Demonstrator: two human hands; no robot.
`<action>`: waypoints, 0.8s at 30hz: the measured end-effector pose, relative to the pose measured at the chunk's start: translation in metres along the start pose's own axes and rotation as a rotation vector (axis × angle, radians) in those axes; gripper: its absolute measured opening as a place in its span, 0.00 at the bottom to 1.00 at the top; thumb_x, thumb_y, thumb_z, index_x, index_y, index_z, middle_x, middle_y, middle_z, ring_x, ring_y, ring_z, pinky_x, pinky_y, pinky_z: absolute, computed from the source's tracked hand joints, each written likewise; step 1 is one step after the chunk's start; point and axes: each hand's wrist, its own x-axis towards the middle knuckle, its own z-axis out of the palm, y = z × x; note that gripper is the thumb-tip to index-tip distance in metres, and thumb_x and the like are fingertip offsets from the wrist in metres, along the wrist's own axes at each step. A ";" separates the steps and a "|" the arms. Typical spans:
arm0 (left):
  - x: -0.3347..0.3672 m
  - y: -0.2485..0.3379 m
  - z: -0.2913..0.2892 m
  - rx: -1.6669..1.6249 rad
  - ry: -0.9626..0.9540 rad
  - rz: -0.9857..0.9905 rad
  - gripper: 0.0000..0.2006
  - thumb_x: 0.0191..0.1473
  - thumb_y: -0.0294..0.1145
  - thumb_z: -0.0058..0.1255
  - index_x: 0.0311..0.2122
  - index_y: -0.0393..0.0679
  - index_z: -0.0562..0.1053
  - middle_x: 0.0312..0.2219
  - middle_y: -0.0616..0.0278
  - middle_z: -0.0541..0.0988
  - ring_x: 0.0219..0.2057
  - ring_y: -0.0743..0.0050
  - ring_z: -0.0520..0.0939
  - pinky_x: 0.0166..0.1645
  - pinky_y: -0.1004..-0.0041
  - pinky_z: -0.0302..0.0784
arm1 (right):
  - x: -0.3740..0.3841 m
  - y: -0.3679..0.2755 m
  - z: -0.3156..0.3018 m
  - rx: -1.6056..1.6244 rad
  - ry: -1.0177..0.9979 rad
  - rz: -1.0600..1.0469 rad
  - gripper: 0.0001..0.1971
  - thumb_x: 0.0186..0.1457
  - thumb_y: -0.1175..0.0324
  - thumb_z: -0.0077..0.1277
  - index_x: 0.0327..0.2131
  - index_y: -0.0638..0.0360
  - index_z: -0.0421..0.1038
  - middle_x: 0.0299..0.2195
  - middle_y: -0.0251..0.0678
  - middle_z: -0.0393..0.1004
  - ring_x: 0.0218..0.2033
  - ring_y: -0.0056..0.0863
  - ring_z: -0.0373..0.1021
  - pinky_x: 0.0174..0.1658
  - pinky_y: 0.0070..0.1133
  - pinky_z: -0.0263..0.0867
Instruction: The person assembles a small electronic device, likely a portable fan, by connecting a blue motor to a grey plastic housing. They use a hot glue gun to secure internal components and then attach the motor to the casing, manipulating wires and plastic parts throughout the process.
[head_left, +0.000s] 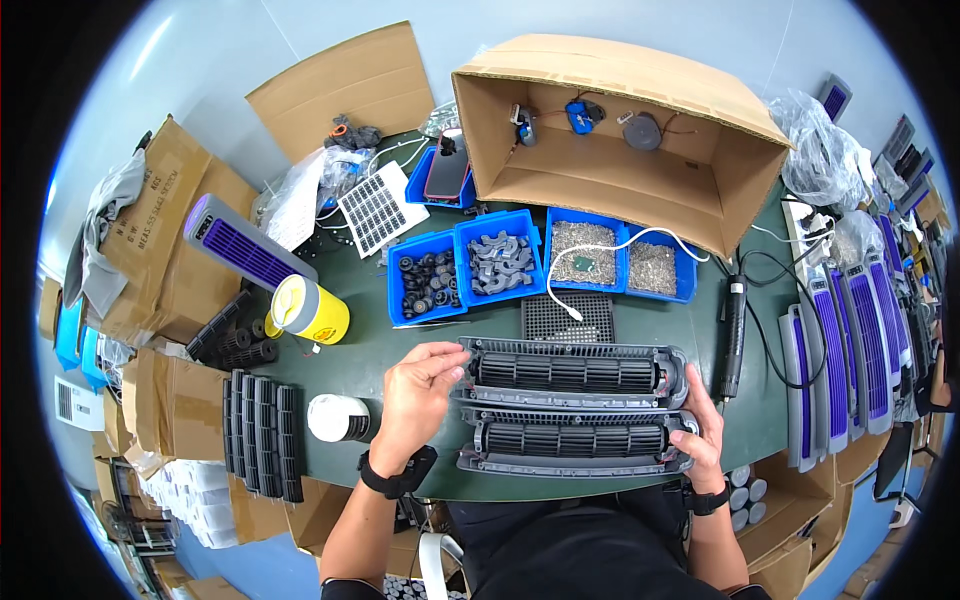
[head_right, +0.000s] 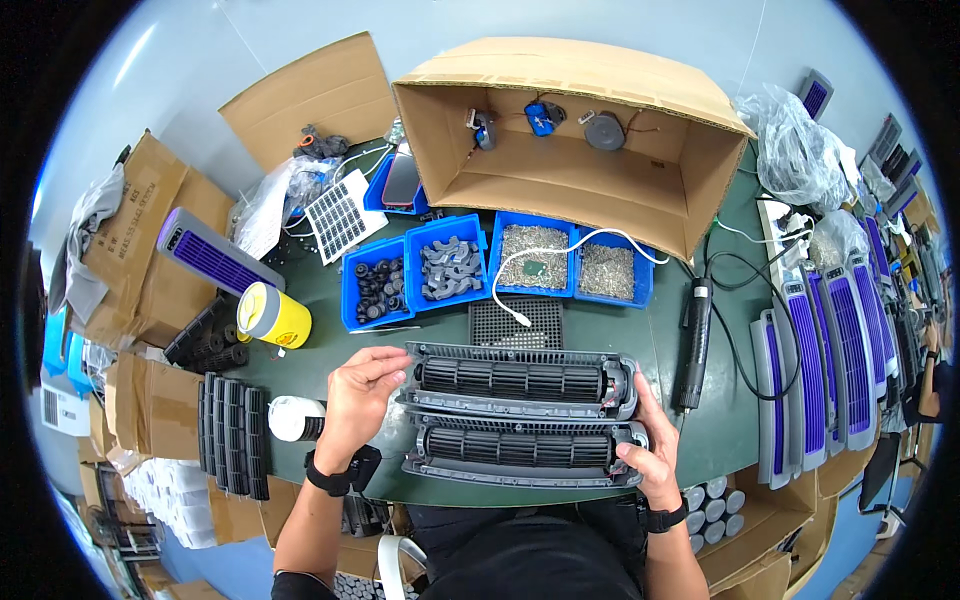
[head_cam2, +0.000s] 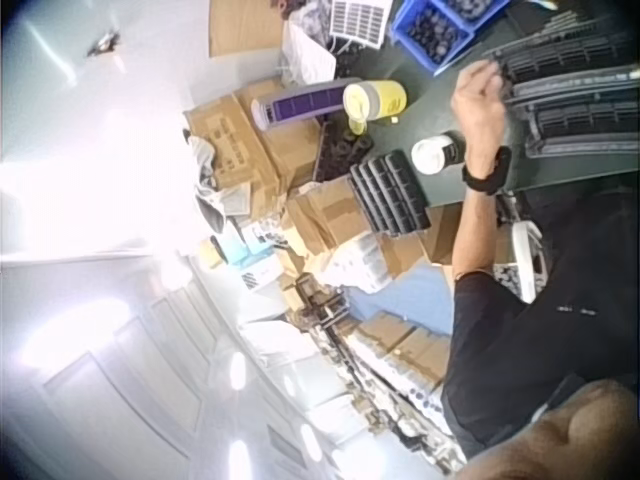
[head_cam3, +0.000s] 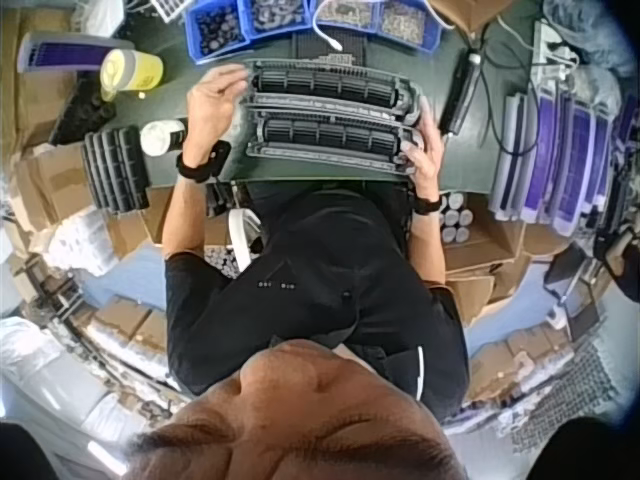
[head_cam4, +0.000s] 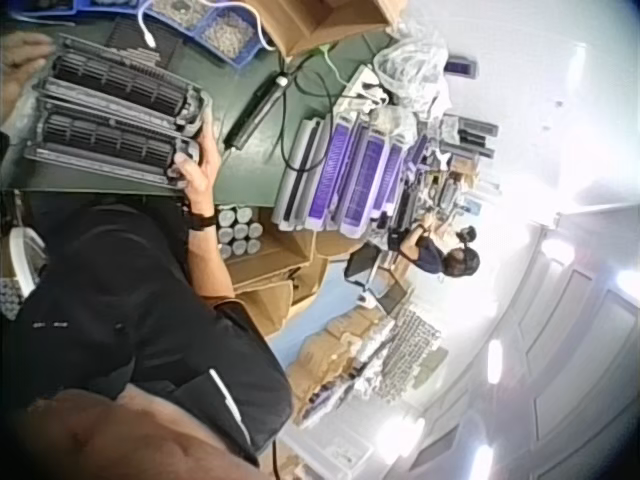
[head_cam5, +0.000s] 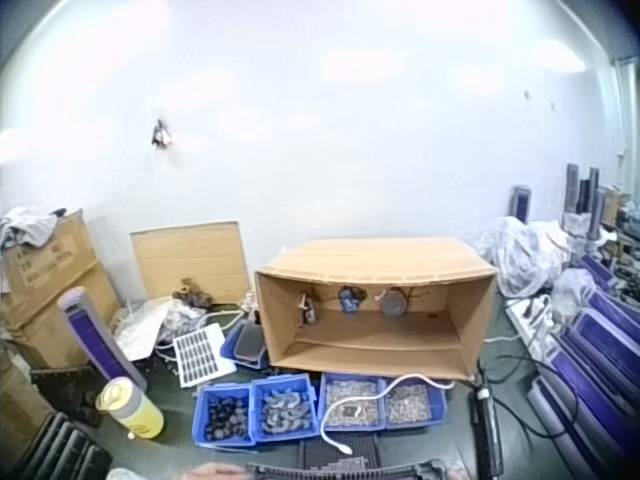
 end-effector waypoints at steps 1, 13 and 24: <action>-0.001 0.000 0.002 0.003 0.000 0.001 0.12 0.57 0.18 0.60 0.46 0.38 0.85 0.45 0.57 0.86 0.42 0.71 0.85 0.48 0.74 0.80 | 0.000 0.000 -0.001 -0.001 -0.002 0.002 0.55 0.37 0.64 0.57 0.72 0.72 0.52 0.60 0.54 0.73 0.60 0.39 0.71 0.67 0.29 0.58; 0.002 -0.008 0.012 0.041 0.052 0.090 0.11 0.55 0.18 0.61 0.44 0.39 0.85 0.41 0.54 0.87 0.40 0.65 0.87 0.47 0.71 0.82 | 0.000 0.003 -0.002 -0.006 0.009 -0.005 0.55 0.38 0.63 0.58 0.72 0.72 0.53 0.61 0.54 0.72 0.61 0.39 0.71 0.68 0.29 0.57; 0.004 -0.018 0.019 0.053 0.071 0.134 0.10 0.54 0.18 0.63 0.41 0.40 0.86 0.38 0.53 0.88 0.39 0.64 0.88 0.46 0.71 0.82 | -0.001 0.001 -0.002 -0.001 -0.002 0.001 0.55 0.37 0.64 0.57 0.72 0.72 0.52 0.60 0.54 0.72 0.60 0.39 0.71 0.67 0.29 0.58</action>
